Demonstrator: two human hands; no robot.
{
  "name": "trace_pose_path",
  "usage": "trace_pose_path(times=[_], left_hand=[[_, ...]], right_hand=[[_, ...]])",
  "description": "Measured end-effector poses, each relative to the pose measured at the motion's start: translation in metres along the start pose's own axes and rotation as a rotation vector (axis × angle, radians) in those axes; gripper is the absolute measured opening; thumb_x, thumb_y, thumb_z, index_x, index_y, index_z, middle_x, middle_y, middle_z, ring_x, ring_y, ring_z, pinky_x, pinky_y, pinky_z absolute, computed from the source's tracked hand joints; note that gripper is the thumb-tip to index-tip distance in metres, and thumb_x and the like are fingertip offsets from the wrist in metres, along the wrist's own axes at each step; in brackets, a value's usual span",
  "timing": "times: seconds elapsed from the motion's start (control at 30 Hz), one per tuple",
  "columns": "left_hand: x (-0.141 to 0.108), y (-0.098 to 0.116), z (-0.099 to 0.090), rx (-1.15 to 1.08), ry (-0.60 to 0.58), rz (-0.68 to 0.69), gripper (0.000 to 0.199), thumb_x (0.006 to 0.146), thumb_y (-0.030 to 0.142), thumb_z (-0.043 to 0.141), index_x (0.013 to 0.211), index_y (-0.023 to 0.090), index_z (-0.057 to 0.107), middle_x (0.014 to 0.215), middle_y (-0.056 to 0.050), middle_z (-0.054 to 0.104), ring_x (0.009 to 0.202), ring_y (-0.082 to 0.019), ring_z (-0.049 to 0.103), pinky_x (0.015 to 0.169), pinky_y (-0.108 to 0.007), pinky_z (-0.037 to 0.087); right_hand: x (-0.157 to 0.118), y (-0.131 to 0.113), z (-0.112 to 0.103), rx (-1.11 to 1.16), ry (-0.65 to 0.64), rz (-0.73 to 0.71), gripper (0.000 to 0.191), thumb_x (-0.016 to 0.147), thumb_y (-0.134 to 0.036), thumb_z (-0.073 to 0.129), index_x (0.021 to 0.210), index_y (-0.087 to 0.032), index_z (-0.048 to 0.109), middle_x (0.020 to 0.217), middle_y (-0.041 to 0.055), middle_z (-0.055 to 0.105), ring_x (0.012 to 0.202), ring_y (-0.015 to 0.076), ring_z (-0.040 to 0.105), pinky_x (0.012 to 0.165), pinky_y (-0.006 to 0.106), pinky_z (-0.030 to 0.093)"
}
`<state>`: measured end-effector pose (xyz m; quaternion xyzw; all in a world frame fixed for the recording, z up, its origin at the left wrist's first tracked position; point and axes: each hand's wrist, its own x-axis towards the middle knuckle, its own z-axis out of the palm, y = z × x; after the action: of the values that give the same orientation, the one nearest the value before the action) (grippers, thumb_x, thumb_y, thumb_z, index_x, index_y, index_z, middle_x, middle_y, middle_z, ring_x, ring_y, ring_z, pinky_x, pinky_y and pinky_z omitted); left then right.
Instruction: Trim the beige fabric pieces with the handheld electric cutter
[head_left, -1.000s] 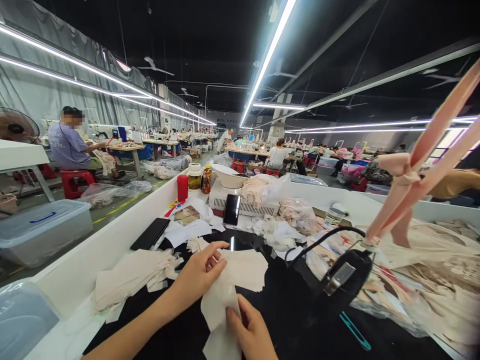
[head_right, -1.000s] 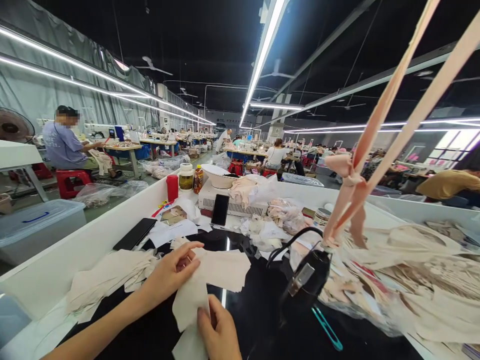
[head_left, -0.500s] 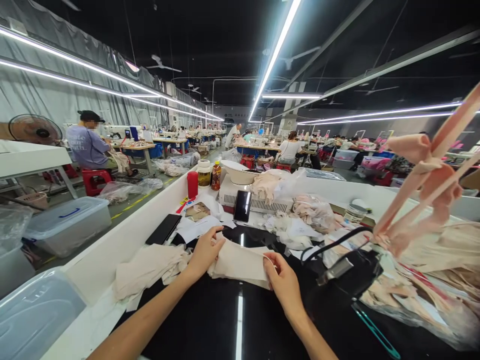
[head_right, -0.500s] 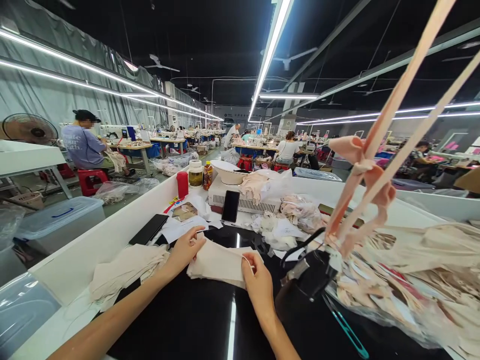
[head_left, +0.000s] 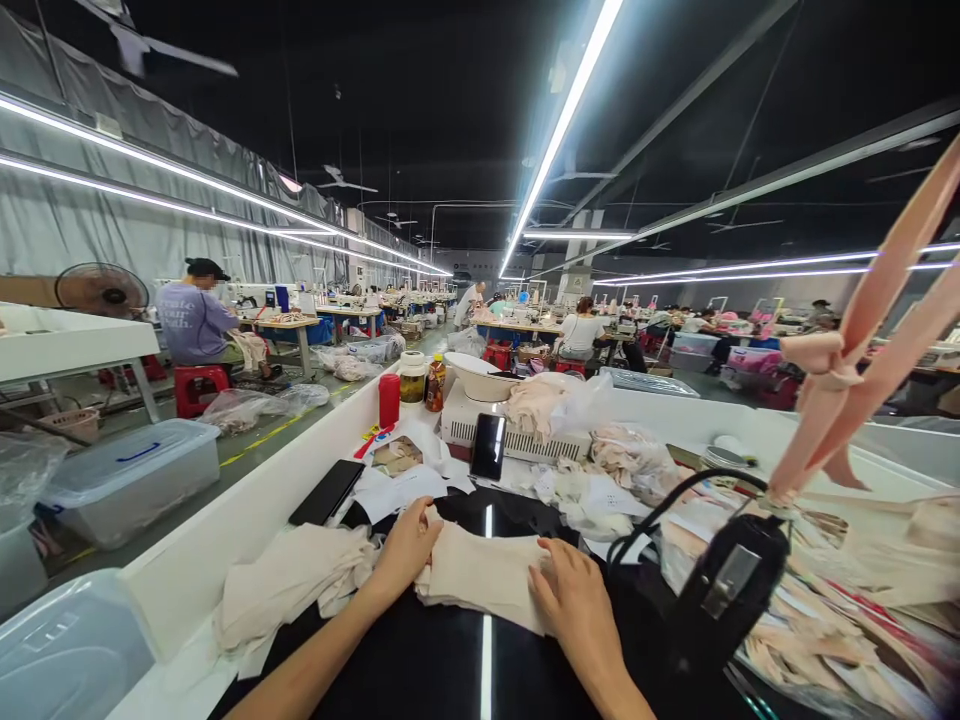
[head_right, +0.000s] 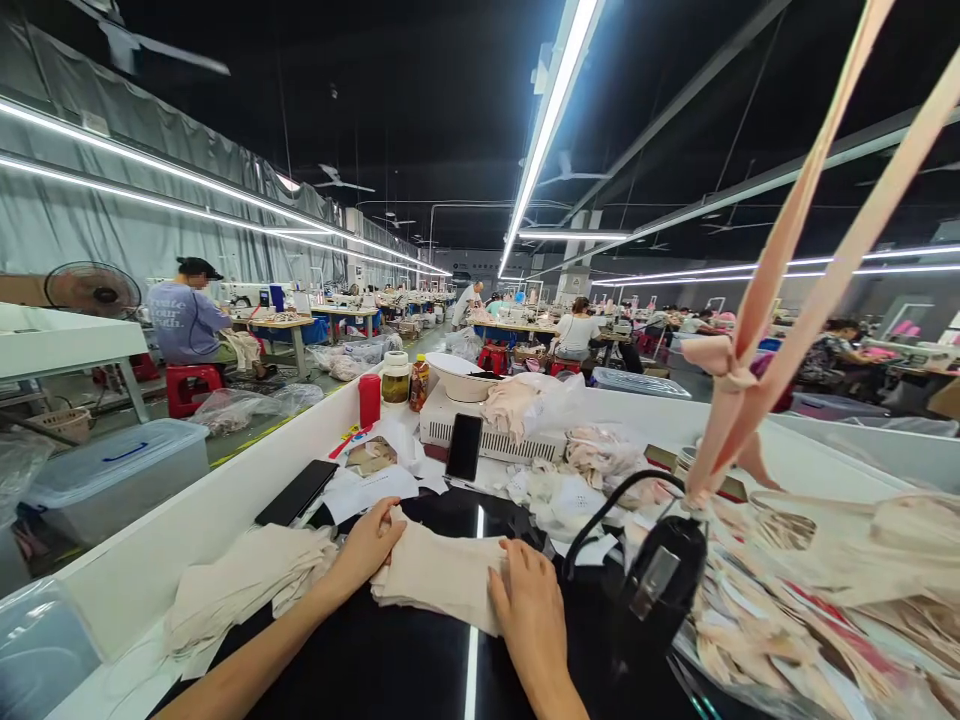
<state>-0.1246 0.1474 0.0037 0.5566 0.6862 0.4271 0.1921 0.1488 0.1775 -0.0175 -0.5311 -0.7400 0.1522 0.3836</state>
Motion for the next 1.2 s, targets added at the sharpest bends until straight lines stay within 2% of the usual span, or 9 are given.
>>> trace_pose_path(times=[0.1,0.23,0.33,0.4,0.57,0.67,0.87,1.07,1.2], left_hand=[[-0.009,-0.001,-0.021,0.132,0.018,0.091,0.051,0.093,0.034,0.052,0.141,0.017,0.059,0.117,-0.01,0.07,0.106,-0.026,0.068,0.101,-0.039,0.05],[-0.026,-0.007,-0.072,0.318,0.079,0.156,0.038,0.098,0.037,0.044,0.125,0.022,0.067,0.119,-0.01,0.068,0.11,-0.028,0.065,0.104,-0.042,0.047],[-0.038,-0.028,-0.113,0.441,0.151,0.135,0.044,0.093,0.04,0.045,0.119,0.014,0.069,0.116,-0.018,0.067,0.111,-0.038,0.061,0.106,-0.055,0.043],[-0.042,-0.052,-0.132,0.594,0.178,0.074,0.048,0.091,0.043,0.042,0.116,0.013,0.071,0.114,-0.02,0.068,0.108,-0.04,0.063,0.1,-0.055,0.047],[-0.034,-0.117,-0.152,0.502,0.088,-0.011,0.05,0.094,0.053,0.039,0.107,0.023,0.076,0.115,-0.012,0.076,0.108,-0.035,0.07,0.1,-0.047,0.05],[-0.028,-0.132,-0.157,0.411,0.099,-0.038,0.045,0.091,0.057,0.045,0.099,0.027,0.078,0.113,-0.006,0.079,0.106,-0.035,0.072,0.096,-0.046,0.053],[-0.036,-0.108,-0.166,0.366,0.226,-0.089,0.04,0.093,0.063,0.046,0.103,0.039,0.076,0.115,0.009,0.078,0.104,-0.029,0.072,0.086,-0.042,0.056],[-0.057,-0.042,-0.148,0.228,0.318,0.103,0.044,0.084,0.064,0.051,0.087,0.029,0.078,0.1,-0.002,0.076,0.091,-0.028,0.071,0.081,-0.037,0.055],[-0.059,-0.028,-0.133,0.215,0.286,0.118,0.04,0.092,0.054,0.05,0.091,0.025,0.077,0.1,-0.005,0.076,0.095,-0.025,0.07,0.087,-0.034,0.056]], right_hand=[[-0.008,-0.004,0.001,-0.017,-0.01,-0.074,0.043,0.093,-0.042,0.051,0.125,-0.019,0.07,0.133,0.0147,0.069,0.132,0.0382,0.057,0.114,0.057,0.044],[-0.02,-0.012,-0.002,-0.017,-0.041,-0.157,0.036,0.095,-0.036,0.055,0.125,-0.023,0.07,0.132,0.0109,0.07,0.131,0.0341,0.059,0.114,0.053,0.046],[-0.029,-0.023,-0.007,0.014,-0.072,-0.214,0.029,0.096,-0.028,0.056,0.121,-0.023,0.07,0.13,0.012,0.07,0.126,0.0337,0.063,0.11,0.054,0.05],[-0.036,-0.034,-0.01,0.048,-0.088,-0.231,0.026,0.096,-0.019,0.056,0.117,-0.021,0.07,0.127,0.014,0.07,0.124,0.0338,0.064,0.108,0.055,0.051],[-0.05,-0.065,-0.013,0.05,-0.129,-0.227,0.032,0.088,-0.003,0.06,0.111,-0.022,0.071,0.121,0.0091,0.072,0.12,0.0273,0.067,0.105,0.043,0.055],[-0.057,-0.079,-0.016,0.062,-0.171,-0.234,0.035,0.086,-0.001,0.064,0.111,-0.025,0.072,0.12,0.005,0.072,0.116,0.0223,0.069,0.103,0.036,0.055],[-0.068,-0.089,-0.022,0.146,-0.275,-0.226,0.033,0.087,-0.002,0.064,0.11,-0.024,0.072,0.118,0.0061,0.073,0.114,0.0237,0.069,0.101,0.037,0.054],[-0.08,-0.095,-0.018,0.331,-0.375,-0.172,0.022,0.089,-0.01,0.063,0.103,-0.024,0.073,0.11,0.005,0.075,0.108,0.0217,0.071,0.1,0.032,0.054],[-0.087,-0.084,-0.014,0.416,-0.435,-0.194,0.016,0.098,-0.03,0.059,0.104,-0.028,0.074,0.106,0.0041,0.076,0.101,0.021,0.073,0.095,0.03,0.056]])
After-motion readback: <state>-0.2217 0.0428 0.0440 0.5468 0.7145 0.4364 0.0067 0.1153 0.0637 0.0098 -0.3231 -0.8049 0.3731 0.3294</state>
